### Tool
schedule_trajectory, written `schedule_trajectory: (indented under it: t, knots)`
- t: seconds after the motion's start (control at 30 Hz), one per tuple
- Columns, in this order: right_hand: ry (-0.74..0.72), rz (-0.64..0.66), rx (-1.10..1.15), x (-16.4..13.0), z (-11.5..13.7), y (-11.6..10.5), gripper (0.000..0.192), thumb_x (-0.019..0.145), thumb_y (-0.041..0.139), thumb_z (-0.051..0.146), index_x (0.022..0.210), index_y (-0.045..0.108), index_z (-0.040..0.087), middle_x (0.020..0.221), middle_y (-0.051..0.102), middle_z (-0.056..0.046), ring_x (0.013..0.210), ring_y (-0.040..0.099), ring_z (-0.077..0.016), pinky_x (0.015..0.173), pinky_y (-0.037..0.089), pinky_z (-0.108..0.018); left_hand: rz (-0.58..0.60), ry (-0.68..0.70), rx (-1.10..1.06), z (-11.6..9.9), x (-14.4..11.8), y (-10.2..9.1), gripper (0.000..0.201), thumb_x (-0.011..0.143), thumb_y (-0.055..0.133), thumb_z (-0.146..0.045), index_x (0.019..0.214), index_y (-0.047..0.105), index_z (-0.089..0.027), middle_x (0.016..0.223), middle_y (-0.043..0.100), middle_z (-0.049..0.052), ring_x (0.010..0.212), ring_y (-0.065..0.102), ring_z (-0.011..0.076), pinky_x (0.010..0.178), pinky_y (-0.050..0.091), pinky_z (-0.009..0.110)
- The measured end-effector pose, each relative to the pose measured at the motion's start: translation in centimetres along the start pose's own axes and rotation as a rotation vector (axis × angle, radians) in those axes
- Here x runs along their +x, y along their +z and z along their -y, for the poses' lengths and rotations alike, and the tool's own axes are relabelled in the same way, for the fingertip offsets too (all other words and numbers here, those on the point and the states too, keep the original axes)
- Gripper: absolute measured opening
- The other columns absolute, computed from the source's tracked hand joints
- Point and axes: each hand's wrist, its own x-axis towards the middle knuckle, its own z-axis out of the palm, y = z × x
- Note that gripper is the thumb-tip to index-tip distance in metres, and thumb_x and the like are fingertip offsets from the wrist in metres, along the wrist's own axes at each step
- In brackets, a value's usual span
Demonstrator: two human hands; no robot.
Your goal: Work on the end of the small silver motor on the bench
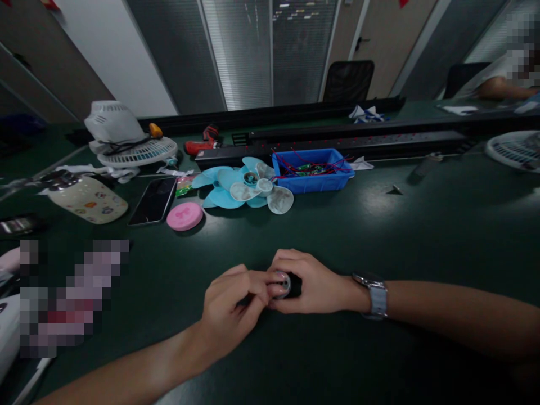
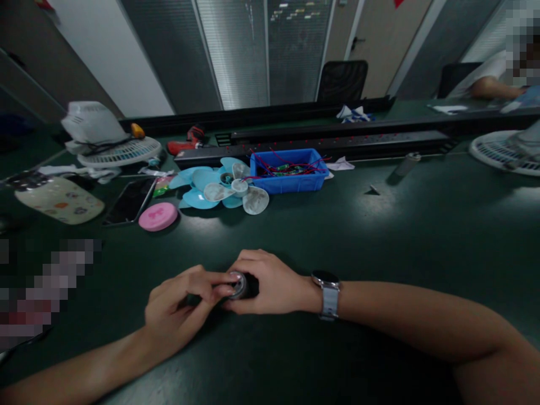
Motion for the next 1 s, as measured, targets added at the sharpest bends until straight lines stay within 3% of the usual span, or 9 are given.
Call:
schedule_trajectory:
  t: [0.43, 1.0]
  knots:
    - [0.004, -0.004, 0.002, -0.1, -0.2, 0.2, 0.024, 0.075, 0.076, 0.033, 0.084, 0.06, 0.017, 0.084, 0.056, 0.0, 0.078, 0.055, -0.0129, 0.07, 0.041, -0.026, 0.018, 0.028, -0.028, -0.1, 0.4, 0.0, 0.019, 0.08, 0.058, 0.003, 0.072, 0.057, -0.015, 0.078, 0.077, 0.005, 0.074, 0.075, 0.0162, 0.059, 0.05, 0.022]
    - [-0.007, 0.0, 0.005, 0.0, 0.0, -0.1, 0.023, 0.075, 0.074, 0.03, 0.088, 0.061, 0.016, 0.085, 0.057, 0.0, 0.077, 0.055, -0.0126, 0.071, 0.041, -0.025, 0.011, -0.028, -0.027, 0.3, -0.7, 0.2, 0.019, 0.079, 0.067, -0.002, 0.082, 0.055, -0.017, 0.088, 0.077, 0.007, 0.074, 0.072, 0.0158, 0.063, 0.053, 0.025]
